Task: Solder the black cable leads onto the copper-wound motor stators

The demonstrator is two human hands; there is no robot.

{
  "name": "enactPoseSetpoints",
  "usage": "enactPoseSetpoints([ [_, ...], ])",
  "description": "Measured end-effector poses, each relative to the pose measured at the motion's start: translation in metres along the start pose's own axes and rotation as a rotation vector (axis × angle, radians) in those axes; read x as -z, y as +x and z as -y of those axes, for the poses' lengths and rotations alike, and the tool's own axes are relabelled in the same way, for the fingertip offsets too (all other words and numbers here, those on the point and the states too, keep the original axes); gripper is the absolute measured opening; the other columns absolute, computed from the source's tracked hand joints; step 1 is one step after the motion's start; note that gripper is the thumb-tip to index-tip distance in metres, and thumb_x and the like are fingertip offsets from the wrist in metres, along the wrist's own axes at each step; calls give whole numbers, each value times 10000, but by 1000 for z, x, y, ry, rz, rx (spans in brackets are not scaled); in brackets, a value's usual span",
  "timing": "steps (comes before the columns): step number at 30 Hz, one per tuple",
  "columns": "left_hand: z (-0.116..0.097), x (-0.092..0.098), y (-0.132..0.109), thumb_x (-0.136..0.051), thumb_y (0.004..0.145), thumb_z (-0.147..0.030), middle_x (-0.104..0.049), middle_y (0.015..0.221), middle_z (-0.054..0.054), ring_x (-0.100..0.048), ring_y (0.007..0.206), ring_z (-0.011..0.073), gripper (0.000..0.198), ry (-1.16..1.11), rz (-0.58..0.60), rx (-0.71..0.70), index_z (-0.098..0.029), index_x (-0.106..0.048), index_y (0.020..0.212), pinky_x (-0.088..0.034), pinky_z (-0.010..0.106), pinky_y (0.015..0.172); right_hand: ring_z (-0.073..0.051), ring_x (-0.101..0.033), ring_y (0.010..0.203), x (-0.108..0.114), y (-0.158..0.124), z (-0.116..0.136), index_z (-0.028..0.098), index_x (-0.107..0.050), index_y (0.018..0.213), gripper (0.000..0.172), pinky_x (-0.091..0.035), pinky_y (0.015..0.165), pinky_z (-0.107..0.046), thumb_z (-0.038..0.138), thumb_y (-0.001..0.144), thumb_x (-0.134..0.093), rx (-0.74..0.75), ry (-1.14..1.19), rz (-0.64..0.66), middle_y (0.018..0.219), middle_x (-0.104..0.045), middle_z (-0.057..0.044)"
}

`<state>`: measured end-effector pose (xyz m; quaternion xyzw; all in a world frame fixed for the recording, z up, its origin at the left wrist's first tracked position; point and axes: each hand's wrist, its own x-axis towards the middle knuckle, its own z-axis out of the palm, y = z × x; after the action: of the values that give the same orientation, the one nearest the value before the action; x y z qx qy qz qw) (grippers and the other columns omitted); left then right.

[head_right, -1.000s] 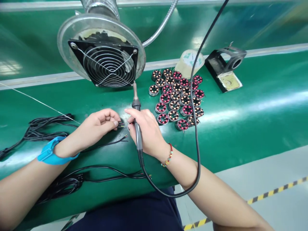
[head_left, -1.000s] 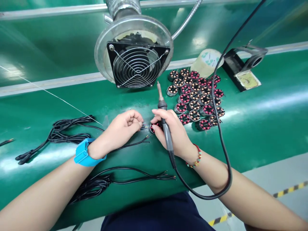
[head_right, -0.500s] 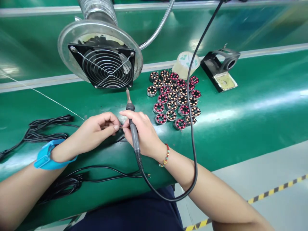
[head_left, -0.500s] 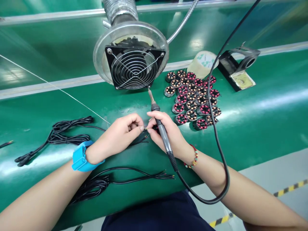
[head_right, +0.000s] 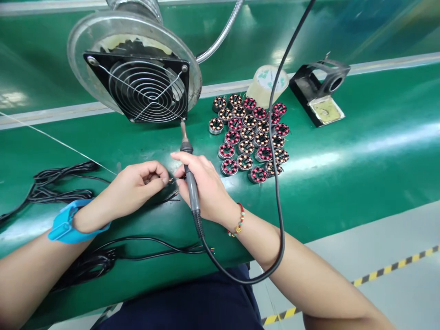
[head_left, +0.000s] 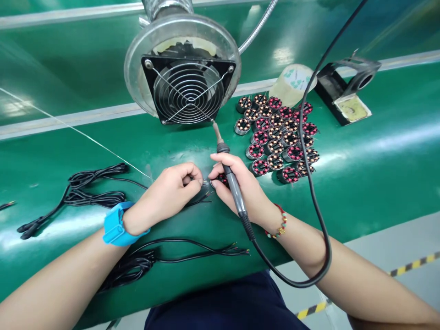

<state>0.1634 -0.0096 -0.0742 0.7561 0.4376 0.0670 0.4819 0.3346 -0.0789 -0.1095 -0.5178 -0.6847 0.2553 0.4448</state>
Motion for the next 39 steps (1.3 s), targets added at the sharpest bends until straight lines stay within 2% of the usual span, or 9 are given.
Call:
enactPoseSetpoints([
  [4, 2, -1, 1, -492, 815, -260, -540, 634, -40, -434, 554, 95, 129, -31, 11, 16, -178, -554, 738, -338, 210, 525, -200, -562, 907, -1, 2, 1, 241, -441, 1223, 420, -459, 876, -399, 79, 839, -494, 41, -75, 35, 894, -638, -10],
  [10, 2, -1, 1, -498, 808, -263, -555, 642, -28, -457, 570, 105, 120, -44, 14, 39, -177, -565, 758, -363, 212, 540, -199, -551, 901, -3, 3, 1, 222, -466, 1223, 412, -467, 879, -386, 83, 836, -497, -1, -70, -17, 873, -650, -9],
  [15, -1, -3, 0, -497, 798, -263, -556, 627, -27, -462, 554, 105, 121, -31, 16, 53, -172, -567, 759, -356, 212, 527, -177, -614, 893, 4, 0, 3, 220, -484, 1251, 388, -486, 899, -374, 113, 878, -494, -11, -7, -53, 903, -673, -7],
  [18, -3, -5, 0, -498, 793, -256, -550, 618, -33, -449, 534, 97, 116, -33, 23, 52, -172, -559, 743, -335, 209, 507, -146, -656, 786, 13, -4, 9, 246, -493, 1272, 343, -531, 823, -341, 176, 937, -472, -11, 4, -92, 948, -691, -3],
  [21, -3, -5, 0, -500, 797, -247, -555, 634, -35, -448, 541, 93, 112, -33, 21, 47, -173, -562, 741, -340, 209, 513, -143, -665, 755, 23, -7, 15, 248, -574, 1168, 244, -557, 743, -310, 247, 926, -541, 35, -47, -162, 989, -695, -14],
  [24, -2, -6, 1, -505, 804, -243, -553, 642, -39, -441, 537, 87, 107, -40, 18, 55, -172, -573, 762, -341, 206, 512, -144, -667, 740, 29, -10, 18, 239, -624, 1003, 111, -558, 682, -279, 257, 903, -577, 99, -62, -284, 871, -698, -2],
  [26, -1, -6, 1, -512, 808, -247, -547, 638, -42, -433, 527, 81, 107, -43, 9, 61, -170, -579, 772, -332, 203, 500, -134, -655, 661, 30, -12, 17, 240, -629, 932, 70, -546, 602, -264, 263, 903, -570, 131, -45, -336, 806, -691, 4],
  [30, -2, -6, 1, -518, 811, -253, -535, 613, -42, -430, 520, 78, 123, -45, 16, 68, -168, -574, 741, -314, 198, 479, -136, -617, 549, 31, -16, 16, 263, -629, 879, 100, -523, 512, -282, 274, 914, -536, 173, -31, -330, 702, -665, 10],
  [39, -1, -7, 1, -532, 803, -244, -525, 599, -51, -423, 507, 70, 108, -44, -1, 74, -167, -579, 743, -317, 192, 477, -128, -609, 530, 32, -12, 21, 269, -602, 839, 101, -531, 500, -254, 220, 895, -534, 178, -51, -302, 682, -654, 9],
])
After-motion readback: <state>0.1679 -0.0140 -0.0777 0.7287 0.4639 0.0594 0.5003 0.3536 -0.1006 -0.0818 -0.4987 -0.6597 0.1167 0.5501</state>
